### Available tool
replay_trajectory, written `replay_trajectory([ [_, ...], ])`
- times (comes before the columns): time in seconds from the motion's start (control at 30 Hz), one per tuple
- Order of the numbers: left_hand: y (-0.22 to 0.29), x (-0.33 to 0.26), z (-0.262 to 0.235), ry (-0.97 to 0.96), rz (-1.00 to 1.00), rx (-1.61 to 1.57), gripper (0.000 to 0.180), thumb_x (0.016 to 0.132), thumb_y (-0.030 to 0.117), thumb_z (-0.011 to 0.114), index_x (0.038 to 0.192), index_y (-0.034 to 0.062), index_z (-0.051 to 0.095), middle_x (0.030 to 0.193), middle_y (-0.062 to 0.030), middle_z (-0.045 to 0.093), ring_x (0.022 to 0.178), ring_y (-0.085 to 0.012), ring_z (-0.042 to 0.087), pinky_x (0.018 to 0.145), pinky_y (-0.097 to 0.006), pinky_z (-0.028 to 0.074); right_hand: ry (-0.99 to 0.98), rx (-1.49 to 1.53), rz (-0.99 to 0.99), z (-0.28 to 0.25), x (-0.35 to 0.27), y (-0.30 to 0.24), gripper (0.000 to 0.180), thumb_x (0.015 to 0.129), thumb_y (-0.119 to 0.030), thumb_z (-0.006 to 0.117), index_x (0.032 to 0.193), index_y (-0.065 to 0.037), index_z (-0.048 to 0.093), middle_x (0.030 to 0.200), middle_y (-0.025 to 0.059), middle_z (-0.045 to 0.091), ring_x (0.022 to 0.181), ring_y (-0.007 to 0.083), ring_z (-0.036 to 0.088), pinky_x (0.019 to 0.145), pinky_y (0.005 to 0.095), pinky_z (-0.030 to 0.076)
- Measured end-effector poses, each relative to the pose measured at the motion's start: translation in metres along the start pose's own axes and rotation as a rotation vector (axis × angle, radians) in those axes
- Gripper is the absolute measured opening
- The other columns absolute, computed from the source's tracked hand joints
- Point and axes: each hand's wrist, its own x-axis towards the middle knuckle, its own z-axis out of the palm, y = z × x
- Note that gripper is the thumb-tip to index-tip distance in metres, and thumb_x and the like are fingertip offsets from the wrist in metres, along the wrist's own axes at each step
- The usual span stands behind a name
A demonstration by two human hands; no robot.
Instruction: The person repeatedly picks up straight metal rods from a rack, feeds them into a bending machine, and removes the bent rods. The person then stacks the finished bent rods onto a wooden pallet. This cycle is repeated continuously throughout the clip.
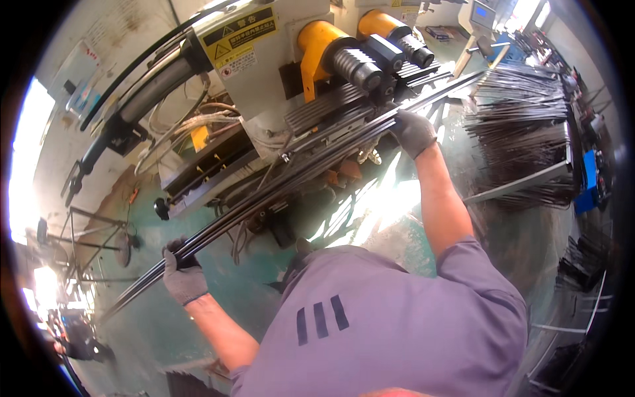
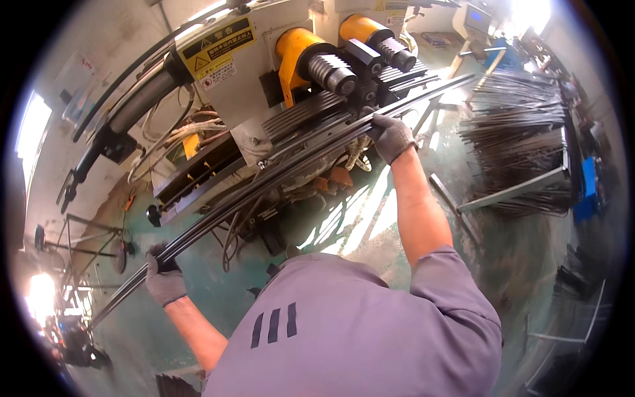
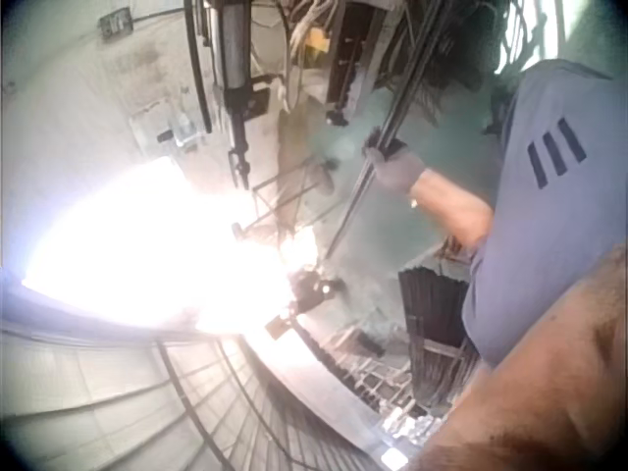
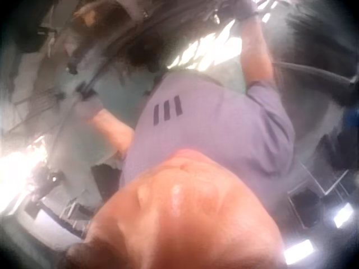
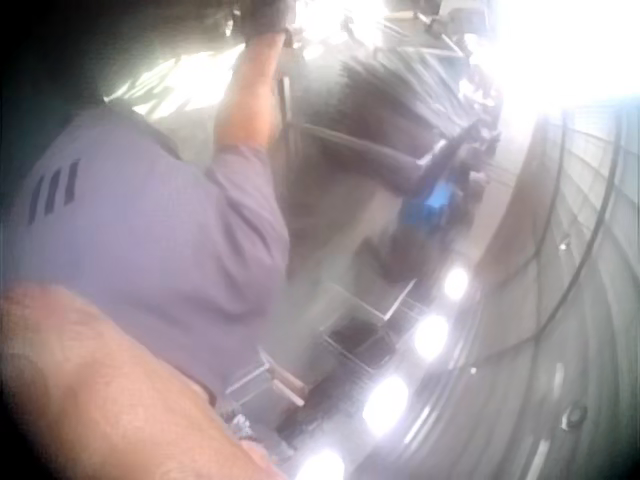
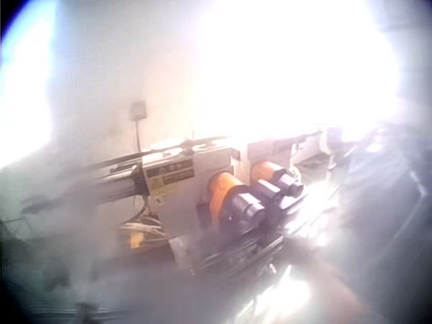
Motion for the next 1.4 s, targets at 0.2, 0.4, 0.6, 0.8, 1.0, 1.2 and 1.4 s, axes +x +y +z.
replay_trajectory([
  [0.2,-0.027,0.071,0.044,0.011,-0.141,0.026,0.028,0.106,0.022,0.063,0.115,-0.0042,0.066,0.112,-0.0169,0.072,0.107,-0.031,0.069,0.105,-0.044,0.054,0.456,0.944,0.765,0.048,0.076,-0.008,0.026,0.1,-0.005,0.069,0.125,-0.001,0.072,0.108,0.0071,0.076,0.092,0.0154,0.071,0.079,0.0309,0.058],
  [0.4,-0.052,0.102,0.073,0.221,-0.213,0.086,0.031,0.108,0.025,0.061,0.113,-0.0039,0.07,0.117,-0.0153,0.075,0.11,-0.0267,0.071,0.107,-0.039,0.055,0.19,0.034,0.589,0.056,0.094,0.023,0.05,0.08,0.007,0.069,0.128,-0.007,0.07,0.123,0.0156,0.072,0.113,0.0278,0.07,0.097,0.0331,0.056],
  [0.6,-0.079,0.116,0.1,0.289,-0.219,0.031,0.033,0.105,0.026,0.067,0.123,-0.0013,0.068,0.121,-0.0141,0.072,0.115,-0.0286,0.069,0.106,-0.04,0.054,-0.034,-0.709,0.3,0.066,0.103,0.038,0.028,0.091,-0.023,0.076,0.113,-0.005,0.074,0.106,0.0082,0.075,0.094,0.0193,0.068,0.086,0.0365,0.053],
  [0.8,-0.122,0.112,0.127,0.279,-0.24,0.094,0.042,0.103,0.028,0.07,0.131,-0.0028,0.065,0.13,-0.0155,0.071,0.121,-0.0301,0.067,0.11,-0.042,0.053,0.187,-0.102,0.537,0.075,0.117,0.07,0.032,0.089,-0.013,0.067,0.12,-0.01,0.074,0.123,0.0142,0.072,0.117,0.0276,0.068,0.094,0.0332,0.055],
  [1.0,-0.148,0.106,0.133,0.193,-0.341,0.054,0.026,0.1,0.025,0.072,0.118,0.0048,0.074,0.12,-0.0105,0.077,0.109,-0.0298,0.073,0.102,-0.046,0.058,0.024,-0.565,0.378,0.085,0.116,0.107,0.035,0.101,-0.022,0.054,0.129,-0.006,0.069,0.126,0.0154,0.073,0.121,0.0309,0.068,0.099,0.0388,0.053],
  [1.2,-0.13,0.108,0.117,0.251,-0.333,-0.06,0.033,0.105,0.026,0.064,0.125,0.0018,0.071,0.123,-0.0134,0.075,0.116,-0.0327,0.071,0.11,-0.05,0.053,0.14,-0.52,0.457,0.099,0.122,0.158,0.042,0.08,-0.028,0.079,0.121,-0.02,0.075,0.127,0.0063,0.073,0.121,0.0241,0.068,0.103,0.034,0.053],
  [1.4,-0.109,0.119,0.1,0.386,-0.179,-0.037,0.035,0.106,0.023,0.061,0.126,-0.0043,0.069,0.124,-0.0183,0.074,0.117,-0.0334,0.071,0.11,-0.048,0.055,-0.104,-0.911,0.455,0.095,0.121,0.138,0.058,0.058,-0.036,0.1,0.112,-0.029,0.079,0.12,0.0006,0.075,0.115,0.0207,0.072,0.098,0.0318,0.057],
])
